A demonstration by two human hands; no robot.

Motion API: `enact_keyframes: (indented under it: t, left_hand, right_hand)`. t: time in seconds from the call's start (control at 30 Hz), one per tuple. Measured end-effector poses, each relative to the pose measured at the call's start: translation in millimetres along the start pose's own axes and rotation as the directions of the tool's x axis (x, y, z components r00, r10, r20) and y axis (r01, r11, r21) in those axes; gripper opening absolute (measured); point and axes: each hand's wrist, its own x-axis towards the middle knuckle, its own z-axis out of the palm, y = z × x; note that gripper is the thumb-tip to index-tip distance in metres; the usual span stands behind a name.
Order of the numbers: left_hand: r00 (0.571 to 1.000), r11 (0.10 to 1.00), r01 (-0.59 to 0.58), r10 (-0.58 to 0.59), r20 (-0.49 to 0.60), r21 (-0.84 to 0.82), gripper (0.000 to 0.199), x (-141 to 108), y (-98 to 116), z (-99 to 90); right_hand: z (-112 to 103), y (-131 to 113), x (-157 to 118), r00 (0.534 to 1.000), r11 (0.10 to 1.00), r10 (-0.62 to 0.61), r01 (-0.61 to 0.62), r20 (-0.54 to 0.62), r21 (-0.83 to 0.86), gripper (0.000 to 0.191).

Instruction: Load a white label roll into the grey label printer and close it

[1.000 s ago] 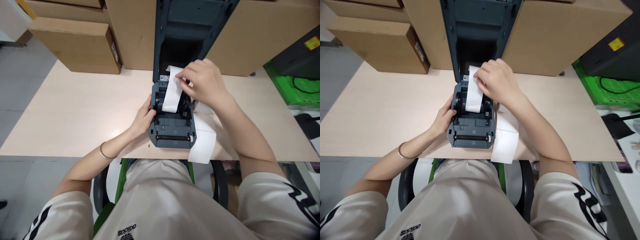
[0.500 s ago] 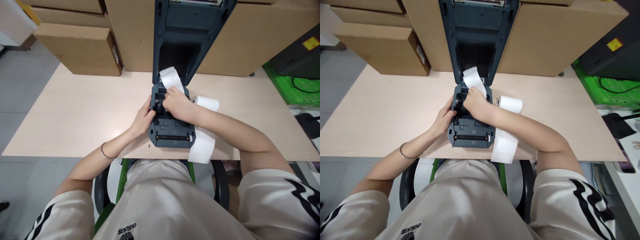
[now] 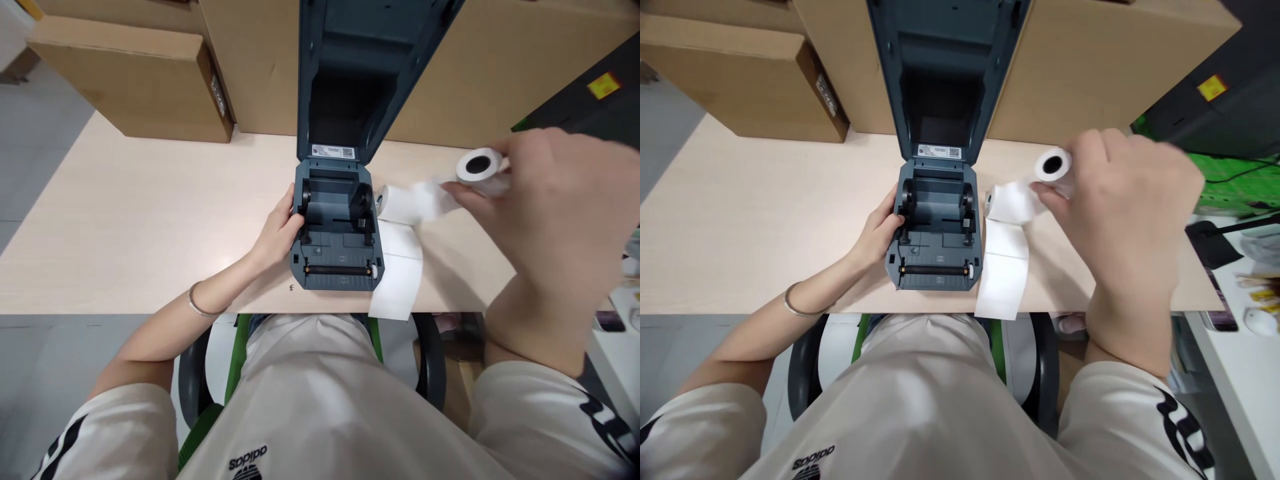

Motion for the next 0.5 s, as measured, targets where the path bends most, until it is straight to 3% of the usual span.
enact_keyframes:
  t: [0.1,0.23,0.33,0.4,0.5]
  left_hand:
    - [1.0,1.0,0.018,-0.018,-0.004,0.01,0.072,0,1,0.3]
    - [0.999,0.999,0.047,-0.047,0.0,0.016,0.073,-2,-3,-1.3]
    - [0.999,0.998,0.051,-0.051,-0.008,0.036,0.074,-2,-4,-1.7]
    - [0.999,0.999,0.039,-0.039,-0.009,0.032,0.07,-2,-3,-1.1]
    - [1.0,1.0,0.022,-0.022,-0.004,0.006,0.068,-1,-1,-0.4]
  right_hand:
    - [40,42,8,1.0,0.999,-0.029,0.03,0.008,-0.035,0.038]
    - [117,92,19,0.999,0.993,-0.029,0.034,-0.042,0.115,0.056]
    - [165,106,18,1.0,0.993,-0.019,0.017,0.016,0.117,0.062]
    - [184,109,15,0.998,0.992,-0.024,0.016,0.058,0.127,0.062]
    - [191,118,11,0.983,0.981,-0.07,0.037,0.169,0.191,0.063]
